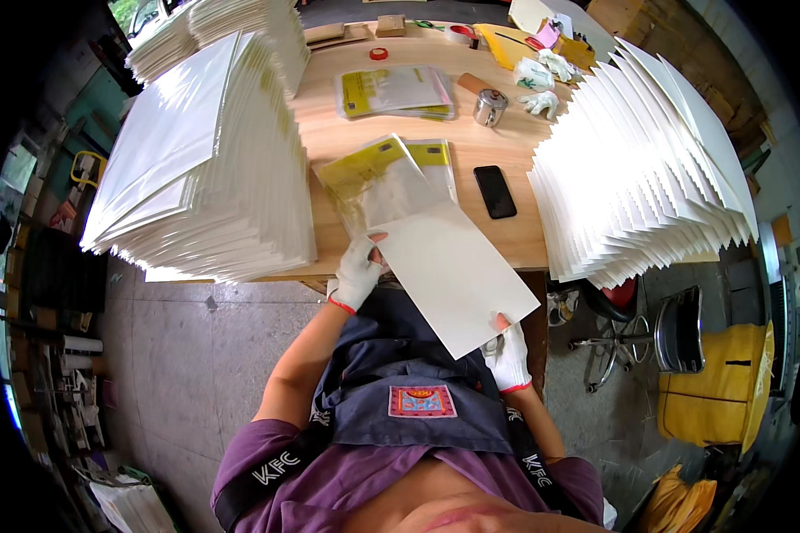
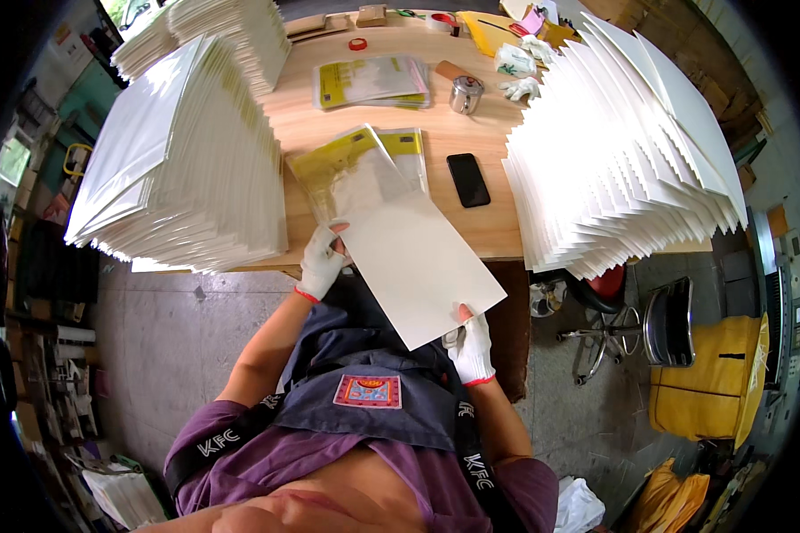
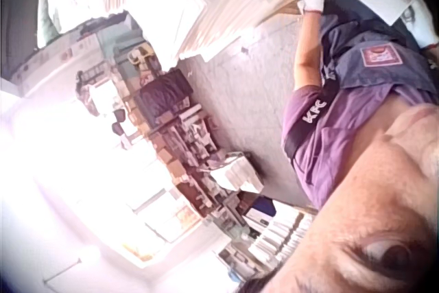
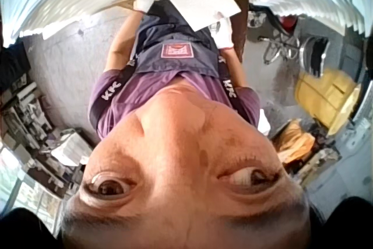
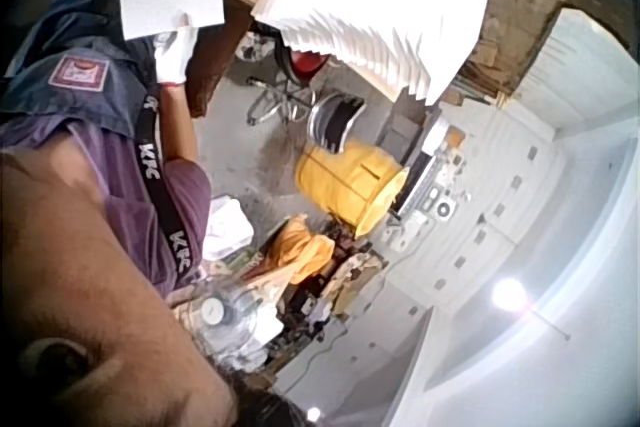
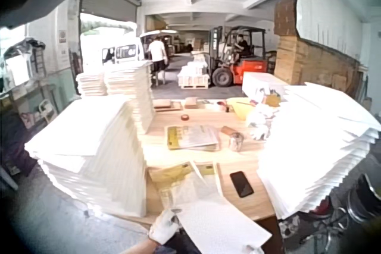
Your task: The person repeatedly picks up stacks of white paper sheets from a table and places them into a larger pile. The person wears white gloves and a purple shirt with a KFC logo while performing this repetitive stacking task.
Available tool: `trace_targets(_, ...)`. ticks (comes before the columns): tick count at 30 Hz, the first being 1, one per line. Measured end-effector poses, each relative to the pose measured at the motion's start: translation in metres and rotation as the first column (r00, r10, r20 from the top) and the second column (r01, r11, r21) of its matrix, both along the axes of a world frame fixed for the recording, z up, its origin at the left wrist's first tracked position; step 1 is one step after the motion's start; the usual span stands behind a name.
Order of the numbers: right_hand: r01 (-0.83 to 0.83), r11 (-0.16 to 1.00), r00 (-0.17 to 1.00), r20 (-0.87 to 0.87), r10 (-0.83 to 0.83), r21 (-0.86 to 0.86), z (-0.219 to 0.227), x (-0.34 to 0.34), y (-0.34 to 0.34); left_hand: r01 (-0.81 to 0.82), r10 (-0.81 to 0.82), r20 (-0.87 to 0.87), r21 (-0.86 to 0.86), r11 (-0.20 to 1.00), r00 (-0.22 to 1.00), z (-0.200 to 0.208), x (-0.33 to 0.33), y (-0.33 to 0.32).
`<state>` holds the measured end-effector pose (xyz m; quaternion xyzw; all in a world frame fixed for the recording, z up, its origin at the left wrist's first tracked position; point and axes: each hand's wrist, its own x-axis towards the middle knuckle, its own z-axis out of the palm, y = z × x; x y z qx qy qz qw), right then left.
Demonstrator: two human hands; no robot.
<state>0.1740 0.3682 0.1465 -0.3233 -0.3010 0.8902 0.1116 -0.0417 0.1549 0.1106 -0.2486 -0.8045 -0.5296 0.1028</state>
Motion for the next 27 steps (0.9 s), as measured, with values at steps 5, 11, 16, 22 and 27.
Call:
trace_targets(5,-0.03,0.999,0.999,-0.022,0.03,0.015,0.017,0.009,-0.013,-0.23,-0.013,0.389,0.573,0.787,0.921,-0.018,0.026,0.042)
trace_targets(11,-0.116,0.991,0.993,-0.014,0.118,0.069,0.027,0.014,-0.023,-0.318,-0.475,0.594,0.779,0.54,0.649,-0.028,0.03,0.087)
trace_targets(16,-0.219,0.965,0.973,-0.045,0.228,0.146,0.027,0.011,-0.02,-0.203,-0.546,0.623,0.742,0.639,0.56,-0.05,0.043,0.094)
trace_targets(22,-0.224,0.974,0.975,0.0,0.224,0.043,-0.036,-0.015,-0.034,0.007,-0.435,0.674,0.538,0.843,0.597,-0.074,0.101,0.06)
trace_targets(27,-0.083,0.899,0.956,-0.288,-0.049,-0.429,-0.09,-0.082,-0.051,-0.294,-0.388,0.886,0.454,0.841,0.255,-0.096,0.096,0.051)
